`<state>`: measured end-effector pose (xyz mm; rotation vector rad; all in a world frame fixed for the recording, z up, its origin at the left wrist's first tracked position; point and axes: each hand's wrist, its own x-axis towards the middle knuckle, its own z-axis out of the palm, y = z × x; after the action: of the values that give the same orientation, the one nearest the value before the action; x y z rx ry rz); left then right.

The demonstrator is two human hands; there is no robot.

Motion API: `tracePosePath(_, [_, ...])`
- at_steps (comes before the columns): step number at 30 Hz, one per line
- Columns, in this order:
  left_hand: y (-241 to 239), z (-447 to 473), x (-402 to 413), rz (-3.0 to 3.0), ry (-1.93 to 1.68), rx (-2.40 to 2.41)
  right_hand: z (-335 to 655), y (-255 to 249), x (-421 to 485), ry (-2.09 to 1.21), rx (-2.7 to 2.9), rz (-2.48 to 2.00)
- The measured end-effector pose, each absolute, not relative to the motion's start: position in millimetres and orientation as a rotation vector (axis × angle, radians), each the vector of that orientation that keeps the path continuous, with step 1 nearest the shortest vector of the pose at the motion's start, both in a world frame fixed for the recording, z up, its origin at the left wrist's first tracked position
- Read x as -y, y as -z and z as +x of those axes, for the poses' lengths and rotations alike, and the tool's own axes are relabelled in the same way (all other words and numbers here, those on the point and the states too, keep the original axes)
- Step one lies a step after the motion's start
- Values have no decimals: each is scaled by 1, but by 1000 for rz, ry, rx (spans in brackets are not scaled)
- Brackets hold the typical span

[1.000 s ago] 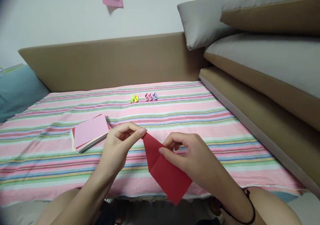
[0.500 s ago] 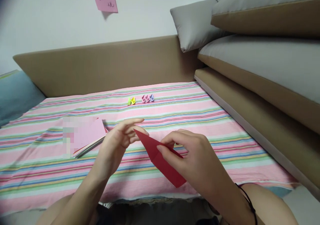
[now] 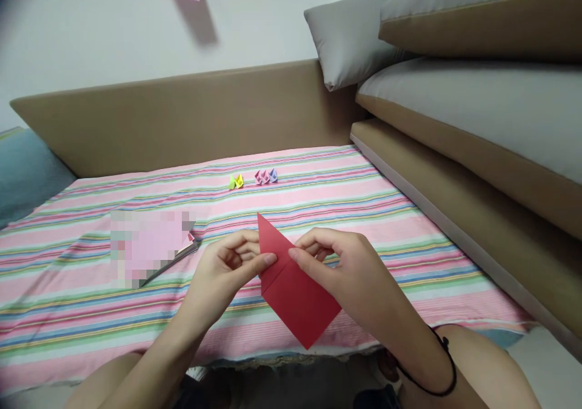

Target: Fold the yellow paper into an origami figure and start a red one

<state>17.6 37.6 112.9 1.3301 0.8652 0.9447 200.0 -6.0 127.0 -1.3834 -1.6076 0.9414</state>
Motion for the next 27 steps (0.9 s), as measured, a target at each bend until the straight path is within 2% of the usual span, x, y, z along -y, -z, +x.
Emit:
tracePosePath(3, [-109, 17, -40, 1499, -976, -901, 199, -121, 0, -982, 1592, -1364])
tracePosePath(8, [-107, 15, -42, 1915, -753, -899, 198, -108, -8, -961, 1571, -1296])
tracePosePath(15, [-105, 14, -45, 2057, -743, -1017, 196, -104, -11, -959, 1607, -1323])
tracePosePath(27, [-115, 8, -47, 2312, -709, -1054, 209, -114, -8, -721, 1642, -1453])
